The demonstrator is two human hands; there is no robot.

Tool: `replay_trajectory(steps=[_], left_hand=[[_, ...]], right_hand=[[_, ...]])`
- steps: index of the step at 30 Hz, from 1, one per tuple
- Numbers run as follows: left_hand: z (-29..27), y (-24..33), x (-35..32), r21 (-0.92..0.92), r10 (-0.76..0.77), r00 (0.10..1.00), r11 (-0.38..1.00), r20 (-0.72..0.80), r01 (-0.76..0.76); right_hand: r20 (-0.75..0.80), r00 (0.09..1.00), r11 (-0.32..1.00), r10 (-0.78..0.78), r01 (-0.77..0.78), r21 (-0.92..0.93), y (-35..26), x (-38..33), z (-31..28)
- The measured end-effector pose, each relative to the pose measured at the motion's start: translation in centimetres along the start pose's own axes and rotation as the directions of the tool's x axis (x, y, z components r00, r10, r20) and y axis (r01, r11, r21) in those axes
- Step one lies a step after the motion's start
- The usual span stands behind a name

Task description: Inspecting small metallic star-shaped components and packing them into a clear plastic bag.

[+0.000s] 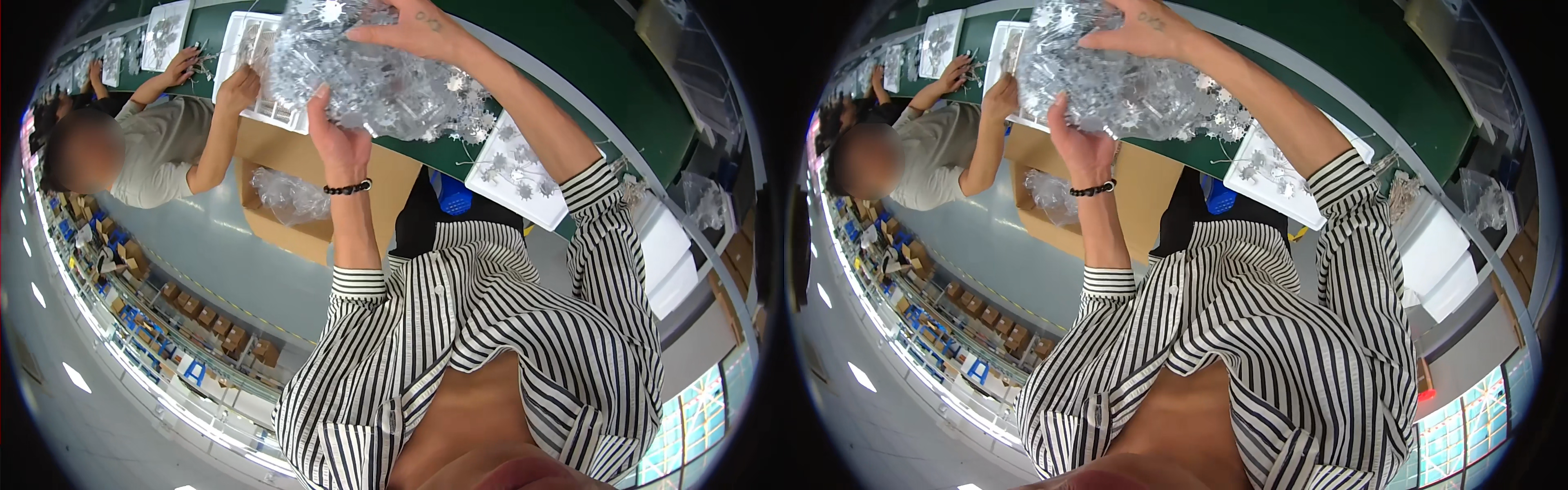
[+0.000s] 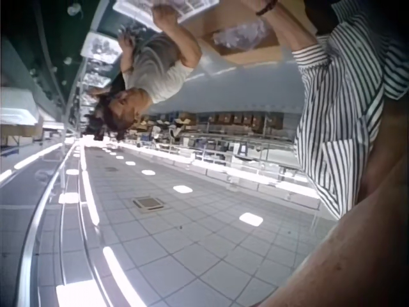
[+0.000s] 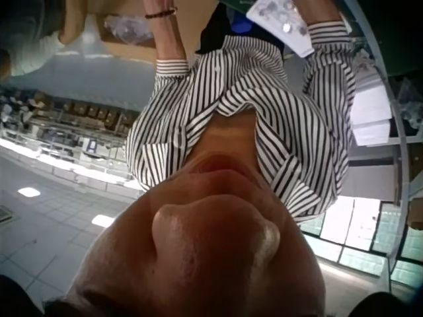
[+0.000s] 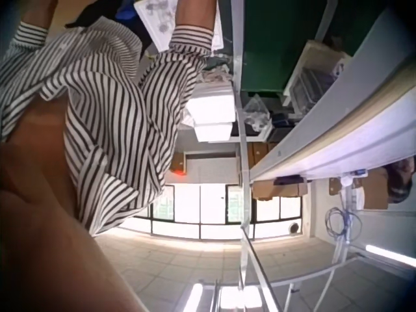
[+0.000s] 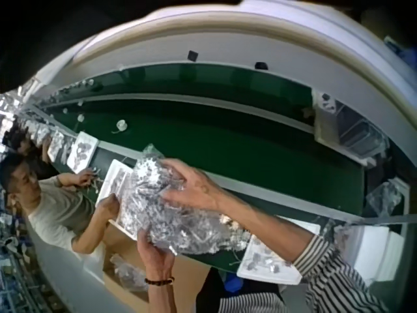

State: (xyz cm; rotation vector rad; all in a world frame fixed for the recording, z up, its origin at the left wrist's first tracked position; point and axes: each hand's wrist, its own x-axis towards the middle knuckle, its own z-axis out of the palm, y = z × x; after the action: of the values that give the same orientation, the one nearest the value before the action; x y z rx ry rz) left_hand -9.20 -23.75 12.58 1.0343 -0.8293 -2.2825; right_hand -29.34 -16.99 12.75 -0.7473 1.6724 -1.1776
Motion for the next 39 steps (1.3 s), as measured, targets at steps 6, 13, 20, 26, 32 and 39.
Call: replay_trajectory(steps=[6, 13, 20, 26, 32, 39], left_hand=[[1.3, 0.6, 0.5, -0.104, 0.039, 0.986, 0.994, 0.159, -0.022], [-1.0, -2.7, 4.1, -0.099, -0.048, 0.982, 0.993, 0.182, 0.067], [-3.2, -4.2, 3.6, -0.065, -0.079, 0.994, 0.994, 0.079, 0.084], [-3.1, -2.0, 2.6, -0.074, -0.064, 0.988, 0.994, 0.137, 0.074], [-1.2, 0.3, 2.1, -0.118, -0.074, 0.981, 0.988, 0.179, 0.096], [1.7, -1.2, 5.5, -0.166, -0.232, 0.917, 0.940, 0.323, 0.297]], right_hand=[[-0.115, 0.987, 0.994, -0.113, 0.114, 0.001, -2.2, -2.9, 0.2], [-0.195, 0.979, 0.998, -0.065, 0.067, 0.006, 1.7, 0.6, 0.4], [-0.329, 0.891, 0.945, -0.313, 0.326, -0.016, 6.8, 1.7, 2.8], [-0.362, 0.876, 0.934, -0.317, 0.356, 0.042, 6.7, 1.6, 3.3], [-0.328, 0.920, 0.950, -0.213, 0.274, 0.152, 5.0, -3.4, 1.3], [-0.258, 0.965, 0.960, -0.044, 0.112, 0.256, 4.8, -4.4, -1.2]])
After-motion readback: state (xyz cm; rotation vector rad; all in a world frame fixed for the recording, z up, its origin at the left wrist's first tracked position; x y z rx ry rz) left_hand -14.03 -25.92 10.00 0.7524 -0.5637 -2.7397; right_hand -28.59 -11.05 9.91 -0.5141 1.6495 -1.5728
